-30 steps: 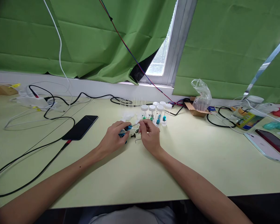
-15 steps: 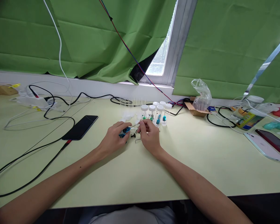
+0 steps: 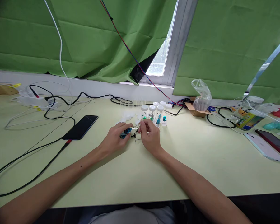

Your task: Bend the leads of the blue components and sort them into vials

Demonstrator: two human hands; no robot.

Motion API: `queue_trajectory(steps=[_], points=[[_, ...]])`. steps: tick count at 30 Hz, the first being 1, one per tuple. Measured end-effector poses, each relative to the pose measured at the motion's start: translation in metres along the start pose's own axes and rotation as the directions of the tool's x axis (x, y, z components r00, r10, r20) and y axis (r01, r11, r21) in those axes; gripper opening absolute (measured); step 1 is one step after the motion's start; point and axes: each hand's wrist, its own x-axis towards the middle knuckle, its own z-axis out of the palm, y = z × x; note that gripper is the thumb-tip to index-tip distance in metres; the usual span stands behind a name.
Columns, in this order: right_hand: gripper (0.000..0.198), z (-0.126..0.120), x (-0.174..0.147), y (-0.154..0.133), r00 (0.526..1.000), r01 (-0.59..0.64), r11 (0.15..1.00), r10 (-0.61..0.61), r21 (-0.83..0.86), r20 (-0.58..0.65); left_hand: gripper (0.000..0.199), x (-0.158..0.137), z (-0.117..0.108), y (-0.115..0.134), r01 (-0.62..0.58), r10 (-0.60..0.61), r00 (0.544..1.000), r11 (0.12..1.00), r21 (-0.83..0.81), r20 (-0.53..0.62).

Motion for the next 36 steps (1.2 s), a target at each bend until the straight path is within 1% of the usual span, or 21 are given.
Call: queue_trajectory(steps=[11, 17, 22, 28, 36], points=[[0.025, 0.0005, -0.0008, 0.0004, 1.000, 0.002, 1.000, -0.002, -0.004, 0.006, 0.037, 0.0017, -0.0024, -0.0060, -0.060, 0.060, 0.998, 0.996, 0.063, 0.005], [0.025, 0.0012, -0.0023, 0.0017, 1.000, -0.015, 0.999, 0.014, 0.046, 0.014, 0.037, 0.0006, -0.0012, -0.0057, -0.044, 0.043, 0.999, 0.999, 0.026, 0.020], [0.025, 0.0013, -0.0017, 0.0027, 1.000, -0.004, 0.998, 0.004, 0.059, 0.008, 0.037, -0.0005, 0.0001, -0.0056, -0.038, 0.038, 0.999, 0.999, -0.001, 0.025], [0.026, 0.0001, -0.0006, 0.0012, 0.999, -0.048, 0.997, 0.047, 0.055, 0.028, 0.036, -0.0015, 0.0021, -0.0049, -0.013, 0.013, 0.999, 1.000, -0.009, 0.044], [0.028, 0.0020, -0.0005, -0.0001, 0.998, -0.069, 0.992, 0.068, 0.102, 0.019, 0.035, -0.0022, 0.0044, -0.0042, -0.018, 0.018, 1.000, 1.000, -0.001, -0.003]])
